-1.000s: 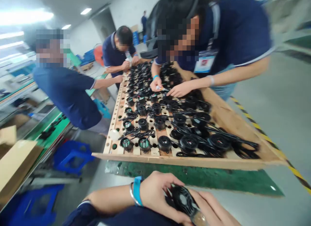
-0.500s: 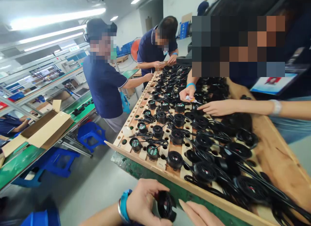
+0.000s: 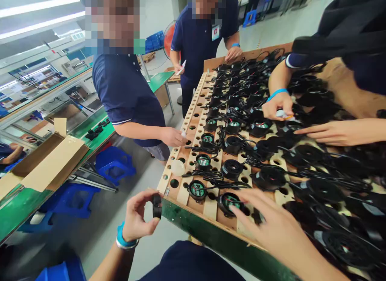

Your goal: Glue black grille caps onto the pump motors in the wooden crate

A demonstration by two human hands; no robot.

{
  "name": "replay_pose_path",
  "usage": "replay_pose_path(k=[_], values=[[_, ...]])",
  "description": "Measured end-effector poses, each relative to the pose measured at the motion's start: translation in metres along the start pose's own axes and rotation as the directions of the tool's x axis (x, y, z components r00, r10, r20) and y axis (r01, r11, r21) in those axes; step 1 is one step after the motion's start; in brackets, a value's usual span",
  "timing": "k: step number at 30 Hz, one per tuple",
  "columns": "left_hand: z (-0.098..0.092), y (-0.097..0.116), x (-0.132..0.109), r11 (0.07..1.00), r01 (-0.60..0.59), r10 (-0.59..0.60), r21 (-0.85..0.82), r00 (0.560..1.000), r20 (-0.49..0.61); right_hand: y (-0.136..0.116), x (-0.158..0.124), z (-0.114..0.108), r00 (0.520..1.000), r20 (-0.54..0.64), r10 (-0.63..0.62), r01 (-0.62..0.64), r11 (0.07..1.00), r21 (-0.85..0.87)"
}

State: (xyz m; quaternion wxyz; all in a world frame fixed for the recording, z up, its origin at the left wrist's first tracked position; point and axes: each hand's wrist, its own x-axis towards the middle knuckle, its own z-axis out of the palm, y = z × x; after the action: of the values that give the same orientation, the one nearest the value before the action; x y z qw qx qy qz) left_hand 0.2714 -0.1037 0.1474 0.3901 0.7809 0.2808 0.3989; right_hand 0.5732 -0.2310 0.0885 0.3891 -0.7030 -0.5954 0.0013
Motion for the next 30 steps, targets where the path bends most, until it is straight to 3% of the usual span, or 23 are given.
replay_pose_path(k=[2,5,9,12,15,22,30], values=[[-0.016,-0.003,-0.004,1.0,0.017,-0.017,0.018,1.0,-0.013,-0.003,0.047,0.012,0.998,0.057,-0.003,-0.001,0.997,0.073],[-0.032,-0.008,-0.018,0.996,0.091,-0.09,0.011,0.995,-0.038,0.002,0.1,0.045,0.984,0.157,0.079,-0.118,0.959,0.257],[-0.04,-0.012,-0.039,0.991,0.137,-0.137,-0.009,0.979,-0.15,0.009,0.136,0.095,0.966,0.232,0.114,-0.202,0.893,0.402],[-0.042,-0.009,-0.051,0.985,0.173,-0.174,-0.02,0.963,-0.207,0.01,0.147,0.115,0.947,0.311,0.08,-0.236,0.831,0.504],[-0.042,-0.006,-0.059,0.976,0.217,-0.215,-0.019,0.95,-0.225,0.009,0.15,0.117,0.927,0.374,0.011,-0.251,0.761,0.598],[-0.032,0.0,-0.058,0.976,0.218,-0.215,-0.01,0.956,-0.2,0.002,0.144,0.098,0.908,0.417,-0.024,-0.324,0.591,0.739],[-0.004,0.01,-0.038,0.986,0.146,-0.142,0.079,0.989,-0.05,-0.002,0.145,0.09,0.913,0.399,0.083,-0.375,0.553,0.744]])
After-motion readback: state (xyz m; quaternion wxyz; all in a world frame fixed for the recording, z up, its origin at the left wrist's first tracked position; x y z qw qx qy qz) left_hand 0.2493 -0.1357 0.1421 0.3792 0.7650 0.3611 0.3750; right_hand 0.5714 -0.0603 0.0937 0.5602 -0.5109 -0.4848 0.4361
